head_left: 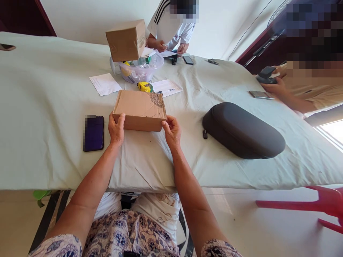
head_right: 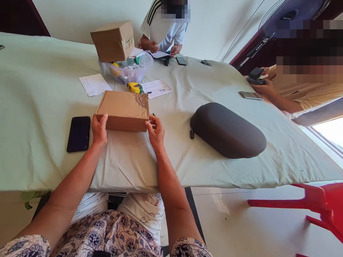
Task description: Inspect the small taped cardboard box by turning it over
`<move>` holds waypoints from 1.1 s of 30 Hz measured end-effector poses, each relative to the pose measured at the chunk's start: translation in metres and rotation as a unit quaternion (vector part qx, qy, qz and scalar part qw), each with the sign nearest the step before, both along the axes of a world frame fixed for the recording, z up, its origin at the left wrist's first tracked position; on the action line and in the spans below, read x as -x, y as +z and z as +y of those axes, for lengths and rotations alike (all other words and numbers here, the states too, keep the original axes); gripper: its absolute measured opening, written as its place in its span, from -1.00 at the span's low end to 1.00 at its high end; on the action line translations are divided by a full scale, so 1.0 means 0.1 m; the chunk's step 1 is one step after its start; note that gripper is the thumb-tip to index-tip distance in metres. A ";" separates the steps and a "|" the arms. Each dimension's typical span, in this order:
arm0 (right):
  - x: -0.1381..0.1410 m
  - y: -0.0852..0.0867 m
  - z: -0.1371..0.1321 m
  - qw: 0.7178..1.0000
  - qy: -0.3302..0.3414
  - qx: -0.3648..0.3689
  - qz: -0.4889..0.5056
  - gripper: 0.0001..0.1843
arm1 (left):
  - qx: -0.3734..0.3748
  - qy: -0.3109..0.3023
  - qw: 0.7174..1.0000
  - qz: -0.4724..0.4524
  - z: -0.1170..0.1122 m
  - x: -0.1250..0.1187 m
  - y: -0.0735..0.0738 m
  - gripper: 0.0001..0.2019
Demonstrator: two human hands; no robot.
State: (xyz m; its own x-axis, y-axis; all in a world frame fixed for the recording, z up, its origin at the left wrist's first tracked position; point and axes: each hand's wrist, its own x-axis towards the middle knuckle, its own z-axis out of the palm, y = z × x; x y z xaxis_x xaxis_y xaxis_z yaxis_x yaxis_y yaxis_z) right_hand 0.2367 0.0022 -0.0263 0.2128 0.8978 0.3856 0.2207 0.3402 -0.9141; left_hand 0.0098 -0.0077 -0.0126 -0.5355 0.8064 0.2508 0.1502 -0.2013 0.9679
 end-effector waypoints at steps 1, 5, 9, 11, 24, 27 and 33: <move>0.00 0.00 0.00 1.000 0.002 -0.002 -0.005 -0.50 | -0.004 0.002 1.000 -0.005 0.01 0.01 0.00 -0.49; 0.01 0.01 -0.03 0.999 0.014 0.004 -0.040 -0.49 | -0.027 0.024 0.998 -0.047 0.07 0.08 -0.02 -0.46; 0.01 0.03 -0.04 0.998 0.001 0.026 -0.049 -0.45 | -0.007 0.015 0.994 -0.107 0.10 0.12 -0.03 -0.42; 0.01 0.02 -0.04 0.998 0.013 0.045 -0.039 -0.42 | 0.002 0.008 0.991 -0.134 0.10 0.13 -0.02 -0.43; -0.03 0.15 -0.07 0.988 -0.071 -0.100 0.096 -0.48 | 0.075 -0.183 0.963 -0.183 -0.04 -0.10 -0.05 -0.18; -0.05 0.17 -0.06 0.983 -0.092 -0.113 0.109 -0.44 | 0.083 -0.233 0.948 -0.199 -0.12 -0.18 0.00 -0.16; -0.04 0.13 -0.03 0.983 -0.078 -0.141 0.091 -0.40 | 0.089 -0.256 0.936 -0.224 -0.18 -0.23 0.09 -0.18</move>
State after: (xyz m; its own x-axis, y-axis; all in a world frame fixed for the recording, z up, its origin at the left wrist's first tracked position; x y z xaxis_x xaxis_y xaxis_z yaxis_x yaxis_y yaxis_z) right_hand 0.2404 -0.0008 -0.0132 0.4284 0.7121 0.5562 0.1314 0.5599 -0.8181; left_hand 0.0330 -0.0252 -0.0040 -0.0865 0.9938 -0.0699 -0.3516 0.0353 0.9355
